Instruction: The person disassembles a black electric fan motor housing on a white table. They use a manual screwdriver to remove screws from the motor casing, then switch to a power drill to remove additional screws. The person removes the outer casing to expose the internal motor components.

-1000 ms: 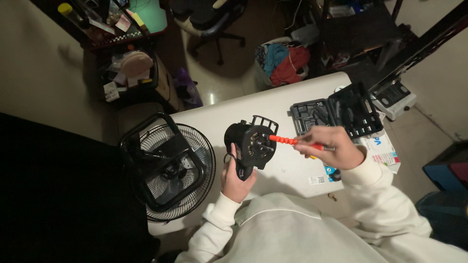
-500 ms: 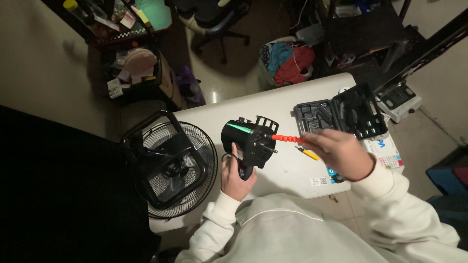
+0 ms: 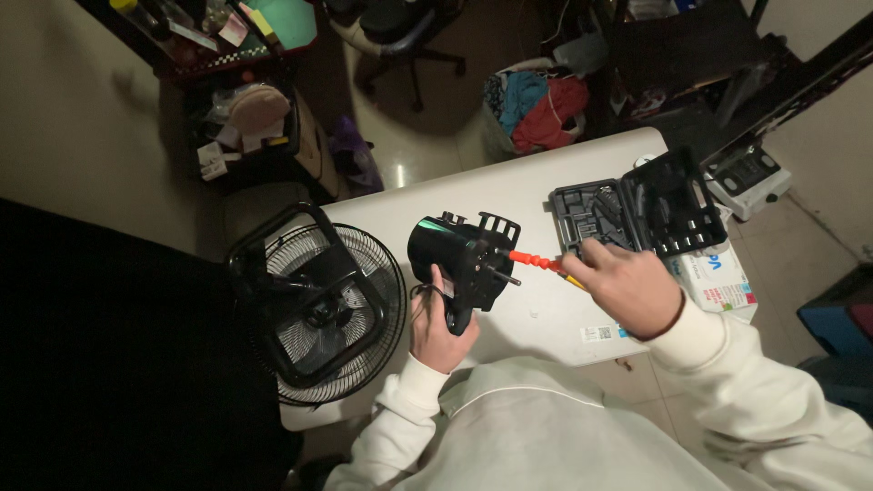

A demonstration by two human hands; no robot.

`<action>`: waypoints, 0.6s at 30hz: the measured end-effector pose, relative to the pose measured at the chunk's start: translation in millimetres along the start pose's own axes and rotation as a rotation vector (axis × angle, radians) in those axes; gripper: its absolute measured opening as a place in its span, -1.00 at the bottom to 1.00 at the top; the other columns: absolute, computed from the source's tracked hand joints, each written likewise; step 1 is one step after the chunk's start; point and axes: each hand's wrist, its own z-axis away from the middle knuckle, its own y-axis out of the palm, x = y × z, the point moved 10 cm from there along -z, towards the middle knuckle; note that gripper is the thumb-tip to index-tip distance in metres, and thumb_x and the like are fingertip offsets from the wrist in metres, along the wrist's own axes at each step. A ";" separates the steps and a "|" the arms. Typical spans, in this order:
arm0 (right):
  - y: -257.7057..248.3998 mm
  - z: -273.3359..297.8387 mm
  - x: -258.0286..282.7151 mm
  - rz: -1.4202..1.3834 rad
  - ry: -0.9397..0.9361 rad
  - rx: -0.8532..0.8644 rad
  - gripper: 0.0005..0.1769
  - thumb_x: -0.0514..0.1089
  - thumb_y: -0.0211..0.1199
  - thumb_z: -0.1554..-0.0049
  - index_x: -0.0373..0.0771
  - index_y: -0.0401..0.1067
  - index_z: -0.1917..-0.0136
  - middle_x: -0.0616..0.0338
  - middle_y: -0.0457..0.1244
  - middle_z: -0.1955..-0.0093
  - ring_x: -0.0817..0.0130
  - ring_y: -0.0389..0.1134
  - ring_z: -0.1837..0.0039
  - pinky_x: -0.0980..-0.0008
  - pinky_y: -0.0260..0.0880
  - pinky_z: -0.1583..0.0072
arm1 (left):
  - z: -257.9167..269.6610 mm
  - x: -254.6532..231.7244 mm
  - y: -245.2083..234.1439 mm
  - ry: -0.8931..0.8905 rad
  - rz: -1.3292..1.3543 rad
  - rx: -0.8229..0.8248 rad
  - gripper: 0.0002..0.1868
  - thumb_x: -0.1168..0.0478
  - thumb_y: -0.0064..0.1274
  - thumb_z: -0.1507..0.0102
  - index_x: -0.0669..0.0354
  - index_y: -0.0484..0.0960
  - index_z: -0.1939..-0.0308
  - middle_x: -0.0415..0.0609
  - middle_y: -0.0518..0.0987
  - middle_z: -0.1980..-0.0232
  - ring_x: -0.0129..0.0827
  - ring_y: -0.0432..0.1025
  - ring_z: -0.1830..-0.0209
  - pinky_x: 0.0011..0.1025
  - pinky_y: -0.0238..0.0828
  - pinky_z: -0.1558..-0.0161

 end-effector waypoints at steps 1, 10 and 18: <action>3.4 -1.2 -1.5 0.027 0.011 0.046 -0.85 -0.23 0.23 0.03 -0.18 0.49 0.13 0.17 0.27 0.34 0.31 0.36 0.37 0.30 0.29 0.41 | 0.1 -0.4 0.1 0.003 -0.007 0.000 -0.02 0.30 0.23 -0.06 0.62 0.11 -0.47 0.32 0.57 0.04 0.12 0.47 0.05 -0.03 0.25 -0.26; 6.6 -0.4 -0.4 0.024 -0.075 0.026 -0.68 0.05 0.25 -0.16 -0.20 0.40 0.28 0.25 0.24 0.37 0.35 0.37 0.31 0.34 0.32 0.36 | 1.7 -1.3 3.7 0.008 0.024 0.035 -0.01 0.29 0.24 -0.05 0.63 0.10 -0.47 0.30 0.59 0.04 0.10 0.48 0.05 -0.02 0.24 -0.25; 5.9 -1.0 3.6 0.131 -0.062 0.028 -0.86 -0.10 0.22 -0.04 -0.17 0.43 0.13 0.26 0.24 0.24 0.38 0.36 0.22 0.39 0.37 0.24 | 1.2 5.1 9.3 -0.032 -0.007 0.064 -0.03 0.28 0.24 -0.07 0.60 0.13 -0.48 0.26 0.60 0.06 0.06 0.49 0.07 -0.08 0.26 -0.24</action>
